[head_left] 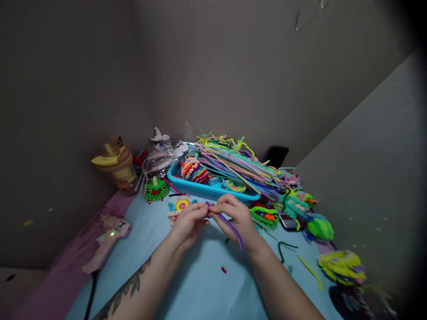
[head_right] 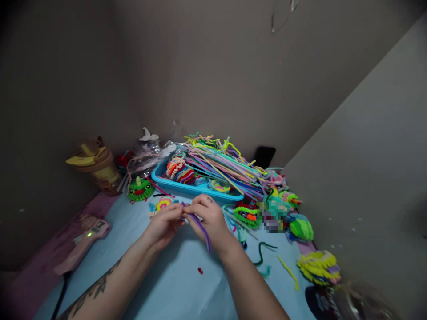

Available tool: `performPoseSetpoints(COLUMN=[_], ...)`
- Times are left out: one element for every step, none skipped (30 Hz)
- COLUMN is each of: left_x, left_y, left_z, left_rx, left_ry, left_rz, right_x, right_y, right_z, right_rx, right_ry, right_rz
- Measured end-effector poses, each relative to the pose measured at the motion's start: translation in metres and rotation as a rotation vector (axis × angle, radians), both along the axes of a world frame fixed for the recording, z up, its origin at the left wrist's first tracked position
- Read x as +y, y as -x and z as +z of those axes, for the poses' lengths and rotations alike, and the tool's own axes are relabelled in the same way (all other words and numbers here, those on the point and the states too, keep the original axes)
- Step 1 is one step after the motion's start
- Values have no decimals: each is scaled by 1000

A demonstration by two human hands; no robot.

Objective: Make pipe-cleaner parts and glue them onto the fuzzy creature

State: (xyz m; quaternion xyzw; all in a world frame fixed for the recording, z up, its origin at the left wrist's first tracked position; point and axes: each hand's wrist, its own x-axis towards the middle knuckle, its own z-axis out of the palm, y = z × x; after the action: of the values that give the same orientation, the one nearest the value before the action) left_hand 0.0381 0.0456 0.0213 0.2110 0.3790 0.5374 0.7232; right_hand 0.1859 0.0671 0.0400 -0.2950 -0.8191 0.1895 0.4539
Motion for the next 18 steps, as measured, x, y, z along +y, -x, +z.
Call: performPoseSetpoints(left_x=[0, 0, -1, -1, -2, -2, -2, -2, -1, 0, 2, 3, 4, 5, 5, 5, 4, 3], left_y=[1, 1, 1, 1, 0, 0, 0, 1, 1, 2, 4, 5, 6, 7, 7, 7, 7, 6], left_z=[0, 0, 1, 1, 1, 1, 1, 0, 0, -1, -2, -3, -3, -4, -3, -3, -2, -1], left_rx=[-11, -20, -25, -26, -25, -25, -30, -40, -56, -73, -88, -97, -99, -99, -93, -76, -50, -12], left_ry=[-3, -4, -7, -12, -18, -22, -24, -22, -14, 0, 19, 35, 45, 51, 46, 27, -1, -29], left_rz=[-5, -13, -23, -33, -42, -50, -59, -65, -63, -49, -25, 7, 42, 72, 91, 95, 81, 50], right_x=[-1, -1, -2, -3, -3, -3, -3, -3, -2, -1, -1, 0, 1, 1, 1, 1, 0, 0], right_y=[0, 1, 1, 1, 2, 2, 2, 1, 0, -1, -3, -4, -6, -7, -7, -7, -6, -5], right_z=[0, -1, -1, 0, 0, 0, 0, 1, 2, 3, 4, 5, 7, 8, 9, 10, 11, 12], right_rx=[-7, -12, -15, -10, -4, -4, -5, -10, -34, -71, -123, -181, -237, -278, -287, -260, -202, -122], right_ry=[-13, -24, -35, -49, -62, -70, -76, -80, -78, -74, -67, -59, -46, -26, -2, 32, 80, 137], right_rz=[-13, -23, -28, -29, -29, -24, -20, -17, -8, 7, 28, 52, 79, 109, 129, 135, 125, 95])
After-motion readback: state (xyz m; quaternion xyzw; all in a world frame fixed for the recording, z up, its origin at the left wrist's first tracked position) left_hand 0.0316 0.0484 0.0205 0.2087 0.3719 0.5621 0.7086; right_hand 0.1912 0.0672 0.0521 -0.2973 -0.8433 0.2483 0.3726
